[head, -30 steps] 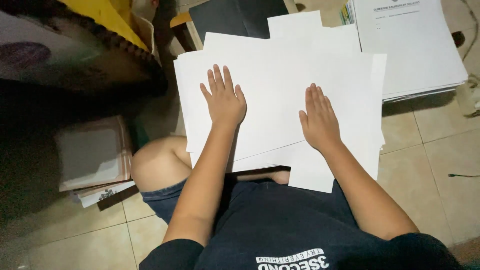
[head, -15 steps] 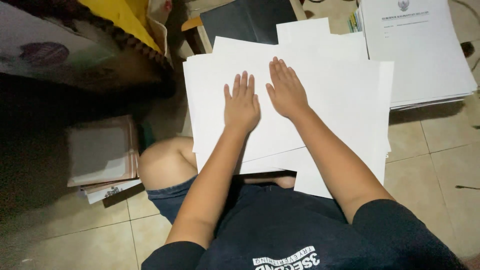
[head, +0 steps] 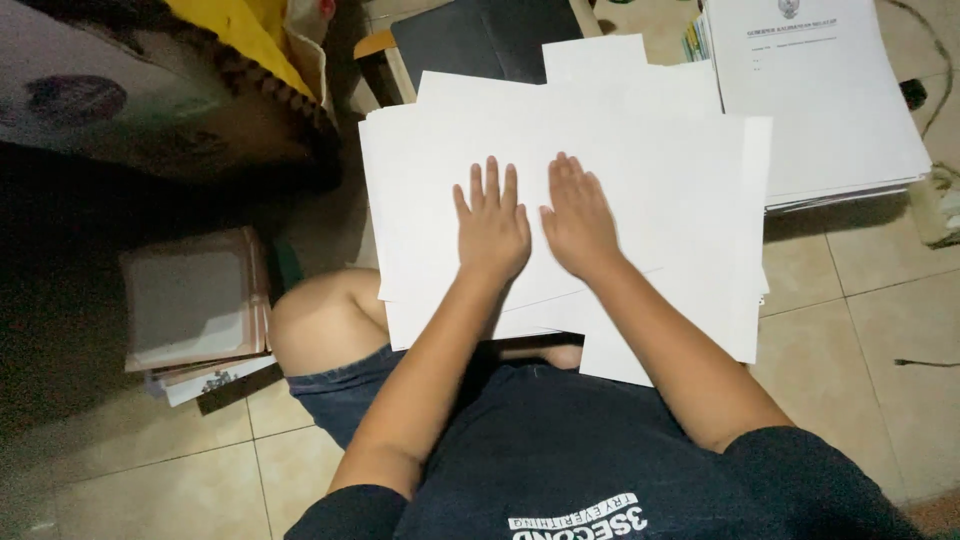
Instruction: Smoothing and stacking large white sheets of paper on the floor to ensure they are flat and aligned.
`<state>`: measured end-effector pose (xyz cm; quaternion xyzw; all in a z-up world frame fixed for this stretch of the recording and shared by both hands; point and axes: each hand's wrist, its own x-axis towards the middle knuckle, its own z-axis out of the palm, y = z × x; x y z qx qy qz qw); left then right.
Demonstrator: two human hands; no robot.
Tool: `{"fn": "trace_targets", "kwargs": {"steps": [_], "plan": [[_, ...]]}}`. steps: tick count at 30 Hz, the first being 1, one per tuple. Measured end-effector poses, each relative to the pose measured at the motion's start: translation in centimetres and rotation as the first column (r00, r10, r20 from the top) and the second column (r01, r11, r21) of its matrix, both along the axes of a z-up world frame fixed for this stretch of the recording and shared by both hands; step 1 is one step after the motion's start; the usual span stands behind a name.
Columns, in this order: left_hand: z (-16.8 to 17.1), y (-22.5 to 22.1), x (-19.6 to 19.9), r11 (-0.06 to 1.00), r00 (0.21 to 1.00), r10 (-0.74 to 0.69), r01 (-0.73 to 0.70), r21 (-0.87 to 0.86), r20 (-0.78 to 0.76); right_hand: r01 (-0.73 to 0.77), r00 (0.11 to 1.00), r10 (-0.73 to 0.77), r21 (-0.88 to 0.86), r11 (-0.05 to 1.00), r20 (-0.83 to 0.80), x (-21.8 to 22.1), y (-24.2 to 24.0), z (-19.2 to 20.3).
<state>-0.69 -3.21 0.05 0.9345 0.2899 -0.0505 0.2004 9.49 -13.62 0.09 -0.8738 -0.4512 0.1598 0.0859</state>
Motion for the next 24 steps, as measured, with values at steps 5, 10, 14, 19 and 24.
{"fn": "trace_targets", "kwargs": {"steps": [5, 10, 14, 19, 24], "plan": [[-0.9, 3.8, 0.1, 0.999, 0.999, 0.016, -0.014, 0.042, -0.034, -0.046, 0.999, 0.046, -0.003, 0.999, 0.013, 3.9, 1.1, -0.6], [-0.1, 5.9, -0.3, 0.989, 0.991, 0.116, -0.110, 0.095, -0.059, 0.127, 0.991, -0.127, -0.004, 0.992, 0.042, 6.4, 1.5, 0.3], [-0.3, 3.8, 2.4, 0.994, 0.994, -0.042, 0.051, 0.095, -0.101, 0.014, 1.000, -0.014, -0.015, 1.000, -0.008, 3.6, 4.4, 0.9], [-0.7, 5.5, 2.2, 0.995, 0.995, -0.054, 0.060, 0.081, -0.079, 0.032, 0.999, -0.032, -0.011, 0.999, -0.010, 4.8, 1.9, 0.9], [-1.6, 9.8, 0.4, 0.988, 0.993, 0.115, -0.115, 0.099, 0.005, 0.143, 0.990, -0.142, -0.069, 0.987, 0.017, 2.8, -6.5, 1.5]]}}
